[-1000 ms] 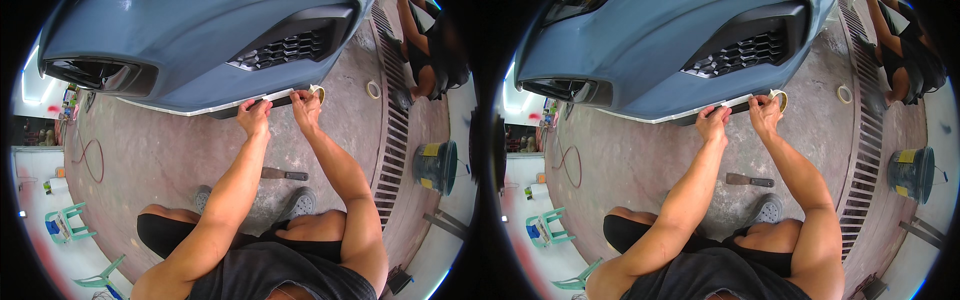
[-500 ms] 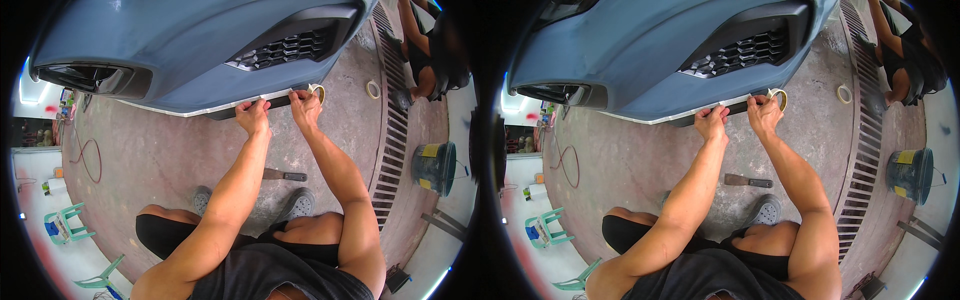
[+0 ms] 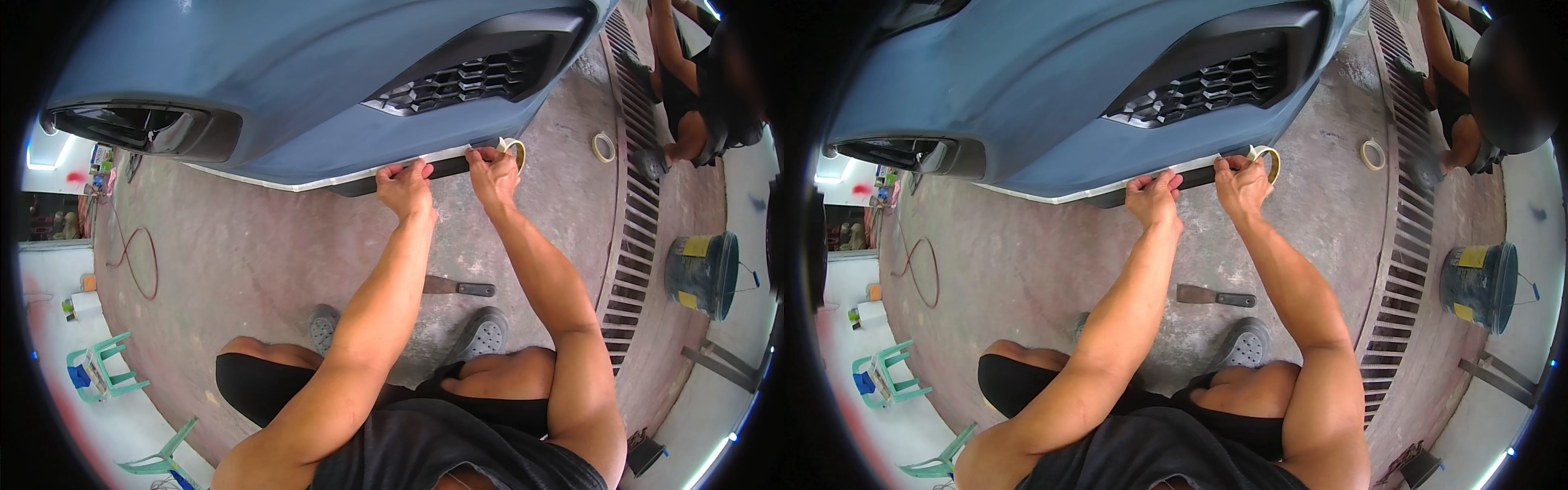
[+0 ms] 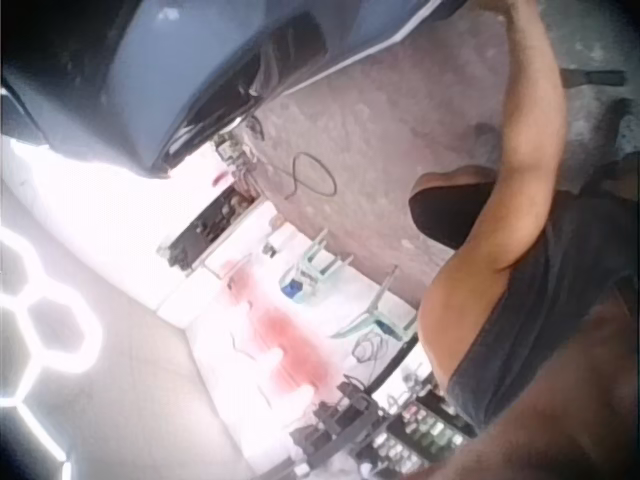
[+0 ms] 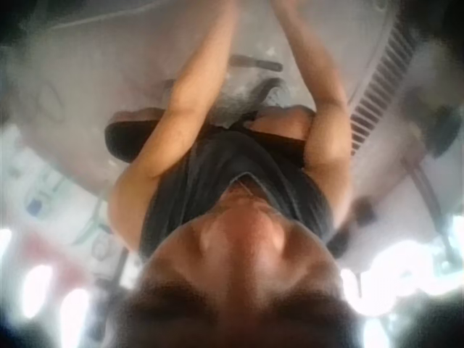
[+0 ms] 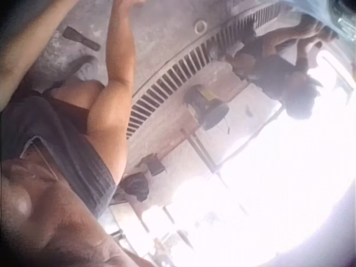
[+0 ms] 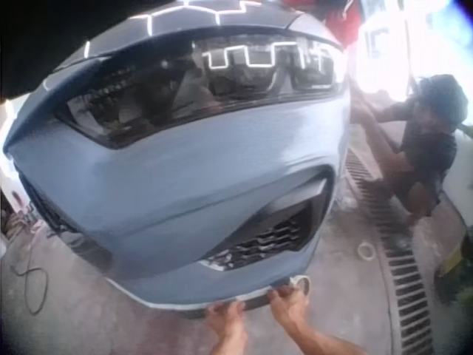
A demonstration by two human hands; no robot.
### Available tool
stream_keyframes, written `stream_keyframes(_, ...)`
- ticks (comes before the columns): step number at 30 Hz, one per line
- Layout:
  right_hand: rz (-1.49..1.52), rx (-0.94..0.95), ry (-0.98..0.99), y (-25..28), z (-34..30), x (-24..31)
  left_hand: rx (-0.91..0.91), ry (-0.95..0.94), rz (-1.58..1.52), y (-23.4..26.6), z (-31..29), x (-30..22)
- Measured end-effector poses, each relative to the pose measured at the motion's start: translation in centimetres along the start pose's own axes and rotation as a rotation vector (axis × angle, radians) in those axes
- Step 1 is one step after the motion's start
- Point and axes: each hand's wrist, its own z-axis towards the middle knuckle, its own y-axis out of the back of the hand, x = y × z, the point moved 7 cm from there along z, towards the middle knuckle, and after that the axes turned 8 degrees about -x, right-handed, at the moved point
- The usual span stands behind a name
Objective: The person applies masking tape along the lower edge of a car bumper, smoothing it down and cutting segments as needed. The person uses a scraper tool to press the tape firmly and continues the process along the bumper's contour.
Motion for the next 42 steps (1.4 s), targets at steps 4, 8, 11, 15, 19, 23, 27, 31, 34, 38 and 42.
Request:
stream_keyframes(4, -0.003, -0.006, 0.005, -0.1, 0.2, -0.1, -0.005, -0.006, -0.008, 0.0, 0.0, 0.0)
stream_keyframes(8, -0.037, 0.012, -0.010, -0.2, 0.3, 0.2, -0.006, -0.020, -0.022, 0.0, -0.1, -0.2)
stream_keyframes(11, -0.081, -0.004, 0.014, -0.3, 0.5, 0.1, -0.005, -0.040, -0.047, -0.1, 0.1, 0.0)
stream_keyframes(15, -0.134, -0.026, 0.062, -0.2, 0.3, 0.6, -0.032, -0.044, -0.112, 0.0, 0.0, 0.1)
stream_keyframes(19, -0.109, -0.060, 0.057, -0.2, 0.4, 0.3, -0.044, -0.005, -0.116, -0.1, -0.2, 0.1)
stream_keyframes(23, -0.095, 0.018, -0.018, -0.3, 0.8, 0.5, -0.056, 0.009, -0.106, 0.0, -0.3, -0.1)
stream_keyframes(27, -0.137, 0.017, -0.005, -0.2, 0.7, 0.8, -0.054, 0.007, -0.138, -0.1, -0.3, -0.1)
stream_keyframes(31, -0.147, 0.017, -0.023, -0.2, 0.8, 0.7, -0.062, 0.029, -0.116, -0.1, -0.6, 0.0)
stream_keyframes(34, -0.123, 0.008, -0.013, -0.1, 0.5, 1.1, -0.052, 0.025, -0.131, -0.2, -0.4, -0.1)
stream_keyframes(38, -0.122, 0.000, -0.008, 0.1, 0.5, 1.2, -0.045, 0.033, -0.106, -0.3, -0.3, -0.1)
stream_keyframes(42, -0.119, -0.020, 0.014, -0.3, 0.7, 0.4, -0.030, 0.013, -0.088, -0.2, -0.2, -0.2)
